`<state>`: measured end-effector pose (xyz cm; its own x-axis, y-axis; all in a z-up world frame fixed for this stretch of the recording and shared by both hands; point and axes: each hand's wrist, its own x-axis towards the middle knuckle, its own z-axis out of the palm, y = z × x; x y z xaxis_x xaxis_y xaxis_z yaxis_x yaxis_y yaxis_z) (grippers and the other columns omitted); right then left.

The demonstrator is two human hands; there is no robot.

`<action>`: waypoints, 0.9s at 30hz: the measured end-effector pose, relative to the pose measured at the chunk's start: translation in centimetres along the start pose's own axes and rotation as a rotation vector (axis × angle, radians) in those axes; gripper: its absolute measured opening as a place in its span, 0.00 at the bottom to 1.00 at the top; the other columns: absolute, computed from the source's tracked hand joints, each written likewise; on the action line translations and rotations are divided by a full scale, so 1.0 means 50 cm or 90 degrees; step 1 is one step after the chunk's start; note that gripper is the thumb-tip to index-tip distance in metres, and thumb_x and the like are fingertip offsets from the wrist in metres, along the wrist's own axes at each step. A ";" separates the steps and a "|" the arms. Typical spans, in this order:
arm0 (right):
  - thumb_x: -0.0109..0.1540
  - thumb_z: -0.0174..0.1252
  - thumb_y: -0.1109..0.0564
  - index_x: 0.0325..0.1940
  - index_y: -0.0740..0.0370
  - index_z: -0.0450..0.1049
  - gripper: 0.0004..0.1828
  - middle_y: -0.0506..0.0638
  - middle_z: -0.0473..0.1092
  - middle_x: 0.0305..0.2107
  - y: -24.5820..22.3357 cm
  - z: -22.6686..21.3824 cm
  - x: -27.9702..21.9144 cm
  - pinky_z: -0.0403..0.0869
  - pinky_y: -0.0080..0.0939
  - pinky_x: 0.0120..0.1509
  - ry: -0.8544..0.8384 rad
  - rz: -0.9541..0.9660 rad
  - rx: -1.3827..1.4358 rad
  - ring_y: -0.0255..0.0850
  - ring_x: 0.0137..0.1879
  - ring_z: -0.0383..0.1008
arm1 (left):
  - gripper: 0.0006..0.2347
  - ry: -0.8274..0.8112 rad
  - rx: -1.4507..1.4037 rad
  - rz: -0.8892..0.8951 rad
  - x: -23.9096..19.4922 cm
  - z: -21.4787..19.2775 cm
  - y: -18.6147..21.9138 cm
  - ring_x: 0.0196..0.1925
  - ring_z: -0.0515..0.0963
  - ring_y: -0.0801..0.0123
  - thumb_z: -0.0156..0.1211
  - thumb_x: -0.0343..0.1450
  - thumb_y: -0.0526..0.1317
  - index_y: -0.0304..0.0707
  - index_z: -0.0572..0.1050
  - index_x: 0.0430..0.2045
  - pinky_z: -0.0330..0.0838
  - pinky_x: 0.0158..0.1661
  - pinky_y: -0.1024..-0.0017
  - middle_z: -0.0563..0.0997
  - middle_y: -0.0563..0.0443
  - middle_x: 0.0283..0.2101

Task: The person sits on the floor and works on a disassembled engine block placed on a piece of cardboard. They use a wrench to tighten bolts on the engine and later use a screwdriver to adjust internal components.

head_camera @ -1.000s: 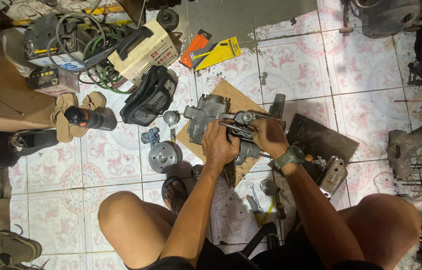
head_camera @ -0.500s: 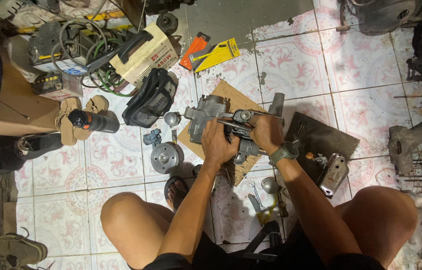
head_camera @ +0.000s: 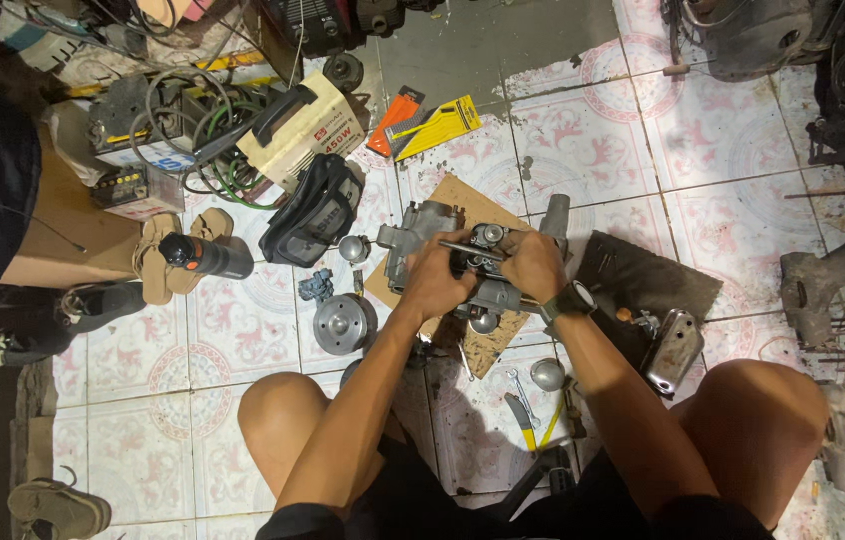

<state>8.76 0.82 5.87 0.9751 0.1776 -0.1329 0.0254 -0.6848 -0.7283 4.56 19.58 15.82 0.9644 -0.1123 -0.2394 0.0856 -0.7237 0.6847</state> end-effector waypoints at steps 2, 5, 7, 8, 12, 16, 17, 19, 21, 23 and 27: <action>0.47 0.56 0.60 0.32 0.60 0.78 0.11 0.59 0.74 0.24 -0.021 -0.005 -0.004 0.74 0.53 0.34 0.009 -0.001 0.016 0.61 0.35 0.75 | 0.21 0.013 -0.006 0.019 -0.004 -0.010 0.005 0.54 0.71 0.58 0.59 0.60 0.42 0.53 0.69 0.50 0.58 0.52 0.59 0.73 0.54 0.47; 0.48 0.57 0.61 0.32 0.63 0.78 0.10 0.62 0.73 0.23 -0.029 -0.015 -0.011 0.73 0.54 0.31 0.029 0.005 0.021 0.63 0.32 0.74 | 0.14 0.039 -0.042 0.062 0.003 -0.003 -0.005 0.51 0.74 0.57 0.59 0.63 0.40 0.55 0.74 0.44 0.62 0.52 0.60 0.77 0.54 0.43; 0.48 0.57 0.60 0.30 0.62 0.78 0.09 0.61 0.73 0.22 -0.054 -0.030 -0.018 0.73 0.52 0.29 0.037 0.010 0.010 0.62 0.31 0.74 | 0.11 0.053 -0.074 0.082 0.017 0.026 -0.043 0.49 0.76 0.57 0.60 0.64 0.39 0.57 0.76 0.39 0.65 0.51 0.61 0.78 0.55 0.40; 0.49 0.58 0.61 0.32 0.65 0.77 0.10 0.63 0.73 0.22 -0.075 -0.043 -0.025 0.73 0.53 0.29 0.026 0.010 0.038 0.62 0.31 0.74 | 0.10 0.068 -0.112 0.076 0.026 0.050 -0.074 0.47 0.77 0.59 0.61 0.64 0.39 0.56 0.77 0.37 0.67 0.50 0.63 0.79 0.56 0.38; 0.48 0.55 0.61 0.28 0.64 0.76 0.07 0.60 0.71 0.16 -0.069 -0.042 -0.026 0.71 0.47 0.26 0.034 -0.011 0.014 0.56 0.25 0.73 | 0.06 0.104 -0.213 0.082 0.030 0.081 -0.096 0.42 0.79 0.59 0.62 0.65 0.37 0.53 0.80 0.32 0.71 0.46 0.67 0.80 0.53 0.33; 0.56 0.56 0.56 0.35 0.65 0.78 0.11 0.66 0.73 0.24 -0.066 -0.056 -0.027 0.73 0.55 0.33 0.004 0.013 0.083 0.63 0.33 0.74 | 0.06 0.106 -0.252 0.091 0.007 0.033 -0.026 0.45 0.78 0.51 0.61 0.66 0.35 0.47 0.81 0.33 0.69 0.50 0.62 0.81 0.46 0.36; 0.57 0.54 0.53 0.35 0.61 0.78 0.11 0.62 0.74 0.24 -0.047 -0.048 -0.018 0.73 0.55 0.34 0.008 0.026 0.042 0.60 0.35 0.75 | 0.06 0.118 -0.247 0.092 0.006 0.026 -0.018 0.45 0.78 0.48 0.61 0.66 0.35 0.44 0.81 0.32 0.69 0.49 0.60 0.81 0.43 0.35; 0.58 0.53 0.51 0.35 0.56 0.79 0.11 0.58 0.74 0.25 -0.015 -0.038 -0.003 0.74 0.54 0.35 0.012 0.040 0.001 0.57 0.37 0.75 | 0.05 0.130 -0.242 0.094 0.005 0.022 -0.015 0.44 0.78 0.45 0.61 0.66 0.35 0.42 0.81 0.32 0.69 0.48 0.58 0.81 0.40 0.35; 0.57 0.53 0.45 0.38 0.45 0.78 0.11 0.50 0.75 0.30 0.009 -0.035 0.010 0.73 0.49 0.43 0.026 0.058 -0.042 0.49 0.42 0.76 | 0.06 0.139 -0.245 0.089 0.006 0.025 -0.024 0.44 0.78 0.47 0.62 0.65 0.35 0.44 0.81 0.33 0.70 0.48 0.59 0.81 0.43 0.34; 0.57 0.52 0.48 0.41 0.45 0.78 0.12 0.51 0.75 0.33 -0.077 -0.099 -0.018 0.72 0.51 0.47 0.021 0.057 0.008 0.52 0.45 0.75 | 0.06 0.149 -0.249 0.104 0.009 0.013 -0.005 0.43 0.78 0.49 0.62 0.65 0.35 0.45 0.81 0.32 0.70 0.48 0.60 0.81 0.44 0.34; 0.55 0.56 0.59 0.49 0.52 0.75 0.18 0.58 0.75 0.33 -0.177 -0.180 -0.057 0.72 0.42 0.41 -0.074 -0.047 0.187 0.45 0.36 0.75 | 0.04 0.187 -0.250 0.148 0.014 -0.019 0.043 0.39 0.78 0.49 0.65 0.63 0.36 0.41 0.81 0.29 0.70 0.46 0.63 0.78 0.42 0.33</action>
<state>7.72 0.03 18.75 0.9406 0.3108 -0.1366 0.0137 -0.4367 -0.8995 5.67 18.59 17.74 0.9936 -0.0031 0.1130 -0.1054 -0.3875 0.9158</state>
